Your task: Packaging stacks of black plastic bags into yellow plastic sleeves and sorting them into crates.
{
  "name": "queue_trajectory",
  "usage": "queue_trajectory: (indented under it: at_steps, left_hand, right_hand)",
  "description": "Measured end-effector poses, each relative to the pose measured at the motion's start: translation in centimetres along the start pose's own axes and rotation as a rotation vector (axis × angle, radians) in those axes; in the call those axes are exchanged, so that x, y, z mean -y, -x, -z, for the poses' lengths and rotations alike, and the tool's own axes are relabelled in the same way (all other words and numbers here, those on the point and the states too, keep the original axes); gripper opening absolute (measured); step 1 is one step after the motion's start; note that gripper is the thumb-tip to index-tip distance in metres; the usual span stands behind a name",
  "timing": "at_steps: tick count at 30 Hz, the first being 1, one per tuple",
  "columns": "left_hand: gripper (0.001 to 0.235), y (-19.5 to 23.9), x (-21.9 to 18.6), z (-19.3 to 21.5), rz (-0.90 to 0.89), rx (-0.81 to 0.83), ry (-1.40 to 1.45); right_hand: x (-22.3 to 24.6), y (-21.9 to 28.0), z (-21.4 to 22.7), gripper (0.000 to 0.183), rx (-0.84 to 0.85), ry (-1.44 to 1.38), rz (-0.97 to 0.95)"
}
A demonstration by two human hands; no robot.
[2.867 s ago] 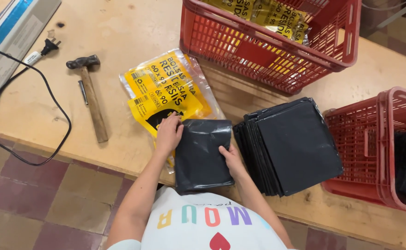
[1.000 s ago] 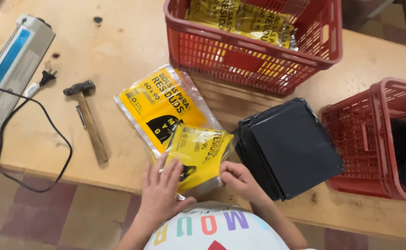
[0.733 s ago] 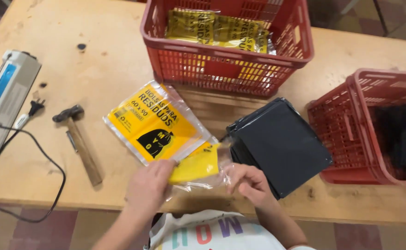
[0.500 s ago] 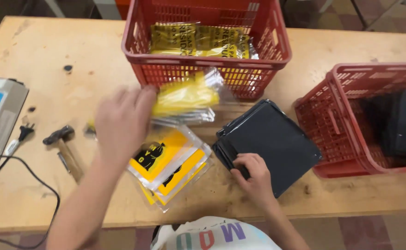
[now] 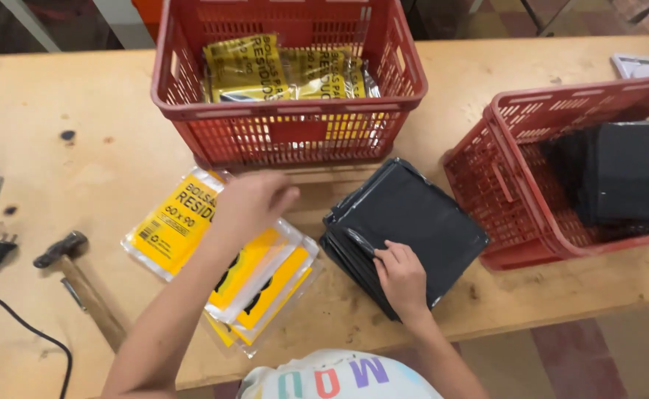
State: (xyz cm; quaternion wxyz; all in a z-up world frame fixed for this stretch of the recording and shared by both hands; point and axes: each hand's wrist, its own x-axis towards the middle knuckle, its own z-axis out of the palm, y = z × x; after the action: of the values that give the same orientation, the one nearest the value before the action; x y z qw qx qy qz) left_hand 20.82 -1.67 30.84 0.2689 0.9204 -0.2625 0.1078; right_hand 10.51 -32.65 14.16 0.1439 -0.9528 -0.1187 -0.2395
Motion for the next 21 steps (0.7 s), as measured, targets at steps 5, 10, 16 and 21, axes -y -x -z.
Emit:
queue_trajectory:
  at_steps: [5, 10, 16, 21]
  left_hand:
    - [0.038, 5.8, 0.8, -5.6, 0.375, 0.417, 0.277]
    - [0.073, 9.4, 1.3, -8.7, 0.718, 0.511, 1.087]
    - [0.045, 15.1, 5.2, -16.7, 0.675, 0.314, 0.475]
    - [0.028, 18.4, 3.5, -14.3, 0.426, -0.010, 0.682]
  right_hand:
    - [0.4, -0.2, -0.1, 0.004, -0.049, -0.022, 0.076]
    - [7.4, 1.0, 0.4, 0.006, -0.017, -0.339, 0.211]
    - [10.3, 1.8, -2.8, 0.019, 0.146, -0.643, 0.482]
    - [5.2, -0.5, -4.3, 0.070, 0.402, -0.728, 0.005]
